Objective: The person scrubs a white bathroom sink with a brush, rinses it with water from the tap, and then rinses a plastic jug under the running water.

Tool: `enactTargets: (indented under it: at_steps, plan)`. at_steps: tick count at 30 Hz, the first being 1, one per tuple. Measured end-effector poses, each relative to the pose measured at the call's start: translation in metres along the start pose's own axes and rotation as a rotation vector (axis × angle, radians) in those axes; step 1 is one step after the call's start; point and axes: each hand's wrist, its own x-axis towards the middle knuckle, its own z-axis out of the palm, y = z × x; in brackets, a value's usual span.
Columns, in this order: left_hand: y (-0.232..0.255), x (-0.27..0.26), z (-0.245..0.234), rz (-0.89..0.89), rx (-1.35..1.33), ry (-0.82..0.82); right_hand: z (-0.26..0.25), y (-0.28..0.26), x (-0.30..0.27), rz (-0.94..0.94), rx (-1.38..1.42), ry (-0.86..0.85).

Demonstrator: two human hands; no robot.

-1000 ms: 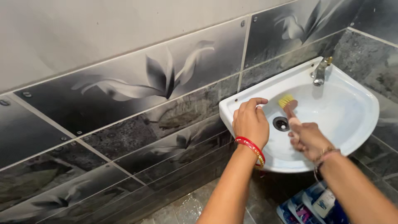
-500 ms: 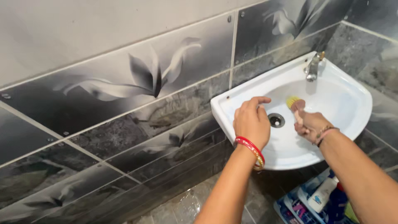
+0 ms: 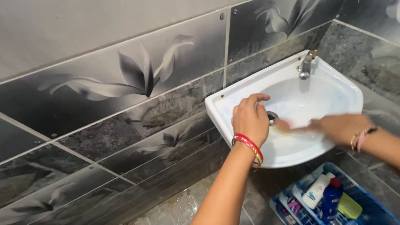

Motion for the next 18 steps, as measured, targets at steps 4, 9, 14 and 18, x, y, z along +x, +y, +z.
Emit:
enactTargets:
  at_steps: [4,9,14,18]
  plan:
    - [0.003,-0.002,0.007,-0.021,-0.034,-0.014,-0.01,0.009,-0.007,0.049,-0.131,0.149]
    - [0.005,-0.003,0.018,0.018,-0.049,-0.012,-0.032,-0.033,-0.055,-0.17,0.1,0.0]
    - [0.015,-0.004,0.024,0.004,-0.047,-0.076,-0.046,0.024,-0.03,-0.01,-0.221,0.062]
    - [0.025,-0.009,0.029,-0.01,-0.058,-0.14,-0.036,0.029,-0.03,0.027,-0.198,0.058]
